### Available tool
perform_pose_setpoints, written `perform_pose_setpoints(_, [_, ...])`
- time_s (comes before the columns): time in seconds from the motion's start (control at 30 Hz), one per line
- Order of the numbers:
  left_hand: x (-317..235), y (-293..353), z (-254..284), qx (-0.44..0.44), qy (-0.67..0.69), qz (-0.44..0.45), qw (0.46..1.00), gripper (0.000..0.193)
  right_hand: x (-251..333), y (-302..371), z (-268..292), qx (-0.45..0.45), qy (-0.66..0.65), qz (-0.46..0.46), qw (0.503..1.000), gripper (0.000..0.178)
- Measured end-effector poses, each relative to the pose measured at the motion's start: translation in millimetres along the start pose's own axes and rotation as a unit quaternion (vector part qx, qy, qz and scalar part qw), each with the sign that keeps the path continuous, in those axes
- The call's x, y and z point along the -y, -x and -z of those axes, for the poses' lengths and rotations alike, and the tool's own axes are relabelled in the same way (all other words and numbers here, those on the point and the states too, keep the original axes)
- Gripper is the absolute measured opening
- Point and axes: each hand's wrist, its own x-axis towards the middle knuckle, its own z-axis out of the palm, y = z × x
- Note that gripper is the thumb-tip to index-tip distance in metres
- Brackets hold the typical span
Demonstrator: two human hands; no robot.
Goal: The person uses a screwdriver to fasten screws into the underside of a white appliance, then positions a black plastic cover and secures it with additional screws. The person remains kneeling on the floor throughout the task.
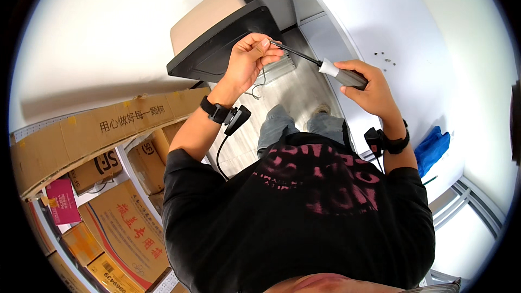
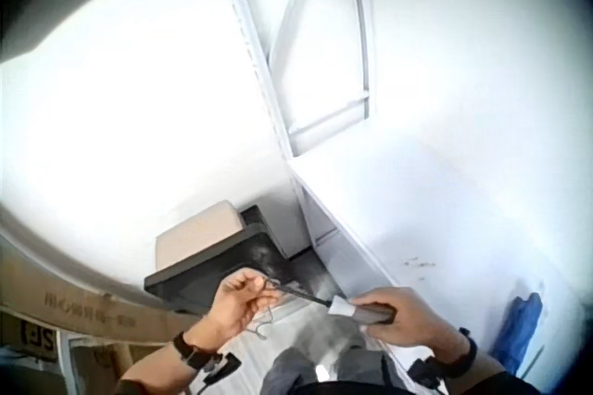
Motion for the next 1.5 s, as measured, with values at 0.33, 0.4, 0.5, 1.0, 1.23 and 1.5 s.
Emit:
perform_pose_setpoints(0.33, [2.0,32.7,69.9,-0.033,-0.017,-0.030,0.999,0.017,17.6,-23.2,-78.3,-0.033,-0.078,-0.137,0.987,0.029])
perform_pose_setpoints(0.4, [-4.8,34.1,80.3,-0.019,-0.054,-0.051,0.997,0.021,3.0,-21.0,-102.1,-0.049,-0.204,-0.171,0.963,0.029])
perform_pose_setpoints(0.5, [-21.7,36.5,95.9,0.020,-0.103,-0.036,0.994,0.024,-4.3,-18.8,-143.4,-0.090,-0.321,-0.179,0.926,0.032])
perform_pose_setpoints(1.0, [-77.9,18.4,145.9,-0.062,-0.698,-0.364,0.613,0.037,21.8,-37.8,-246.6,-0.249,-0.165,-0.167,0.940,0.033])
perform_pose_setpoints(1.23, [-70.1,10.9,151.9,-0.080,-0.699,-0.381,0.601,0.035,20.8,-42.5,-260.2,-0.246,-0.157,-0.202,0.935,0.033])
perform_pose_setpoints(1.5, [-68.1,10.5,153.9,-0.089,-0.686,-0.408,0.596,0.030,28.0,-48.6,-271.0,-0.344,0.061,-0.085,0.933,0.029])
